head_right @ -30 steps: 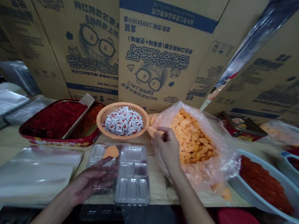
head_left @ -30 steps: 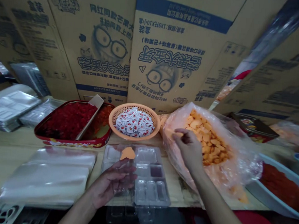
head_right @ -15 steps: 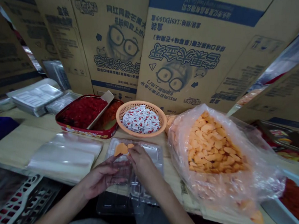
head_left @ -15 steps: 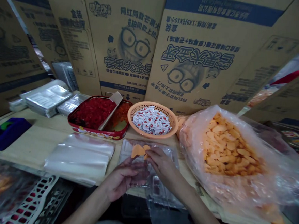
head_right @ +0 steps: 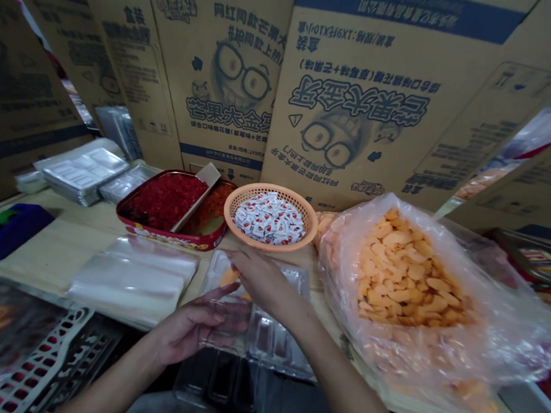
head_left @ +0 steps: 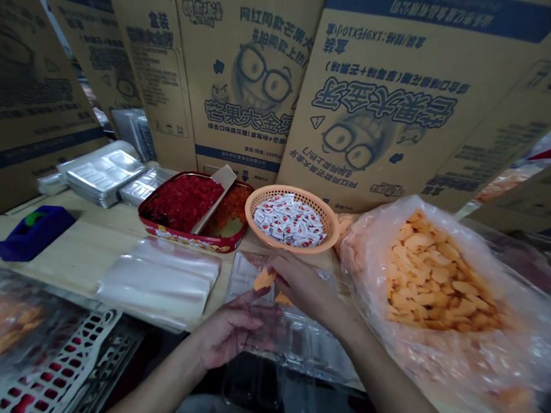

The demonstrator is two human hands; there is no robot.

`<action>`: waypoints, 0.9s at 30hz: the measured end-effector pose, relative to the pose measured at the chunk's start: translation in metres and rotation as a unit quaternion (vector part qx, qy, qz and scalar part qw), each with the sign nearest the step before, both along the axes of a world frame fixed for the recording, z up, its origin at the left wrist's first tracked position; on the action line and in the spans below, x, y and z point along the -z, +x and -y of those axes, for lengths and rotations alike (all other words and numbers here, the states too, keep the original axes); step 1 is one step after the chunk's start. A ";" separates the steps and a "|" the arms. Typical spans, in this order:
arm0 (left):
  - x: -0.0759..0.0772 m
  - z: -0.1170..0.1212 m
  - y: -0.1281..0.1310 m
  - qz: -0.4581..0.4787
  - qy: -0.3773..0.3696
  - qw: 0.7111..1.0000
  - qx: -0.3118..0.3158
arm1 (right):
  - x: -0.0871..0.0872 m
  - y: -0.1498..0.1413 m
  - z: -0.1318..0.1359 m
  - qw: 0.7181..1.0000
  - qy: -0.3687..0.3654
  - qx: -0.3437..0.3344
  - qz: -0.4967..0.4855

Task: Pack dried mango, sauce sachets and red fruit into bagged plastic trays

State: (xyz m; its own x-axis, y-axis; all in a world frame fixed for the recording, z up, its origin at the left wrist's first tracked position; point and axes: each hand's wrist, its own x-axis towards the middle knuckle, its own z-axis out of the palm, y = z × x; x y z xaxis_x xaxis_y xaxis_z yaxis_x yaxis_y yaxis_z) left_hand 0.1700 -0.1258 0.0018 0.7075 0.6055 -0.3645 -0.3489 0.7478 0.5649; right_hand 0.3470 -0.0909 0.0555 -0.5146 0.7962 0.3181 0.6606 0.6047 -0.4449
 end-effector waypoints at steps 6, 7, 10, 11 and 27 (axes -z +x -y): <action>0.001 -0.005 -0.010 0.011 0.014 1.000 -0.011 | 0.003 0.002 0.010 0.996 0.010 -0.059 0.063; 0.002 -0.006 -0.012 0.015 0.017 1.000 -0.013 | 0.004 0.003 0.011 0.996 0.008 -0.067 0.061; 0.003 -0.009 -0.018 0.030 0.023 0.999 -0.011 | 0.008 0.004 0.011 0.997 0.005 -0.074 0.029; 0.003 -0.010 -0.020 0.034 0.021 0.999 -0.006 | 0.010 0.005 0.011 0.997 0.002 -0.079 0.014; 0.017 -0.040 -0.068 0.089 0.000 0.993 -0.081 | 0.058 0.040 -0.165 0.958 -0.136 0.217 0.127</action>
State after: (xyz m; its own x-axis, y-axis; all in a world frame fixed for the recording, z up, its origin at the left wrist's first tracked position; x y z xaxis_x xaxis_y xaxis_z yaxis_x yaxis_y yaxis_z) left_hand 0.1015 -0.0862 -0.0153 0.6544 0.7163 -0.2422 -0.5587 0.6739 0.4834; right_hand 0.3866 0.0736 -0.0021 -0.1493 0.9885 -0.0228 0.9313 0.1329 -0.3392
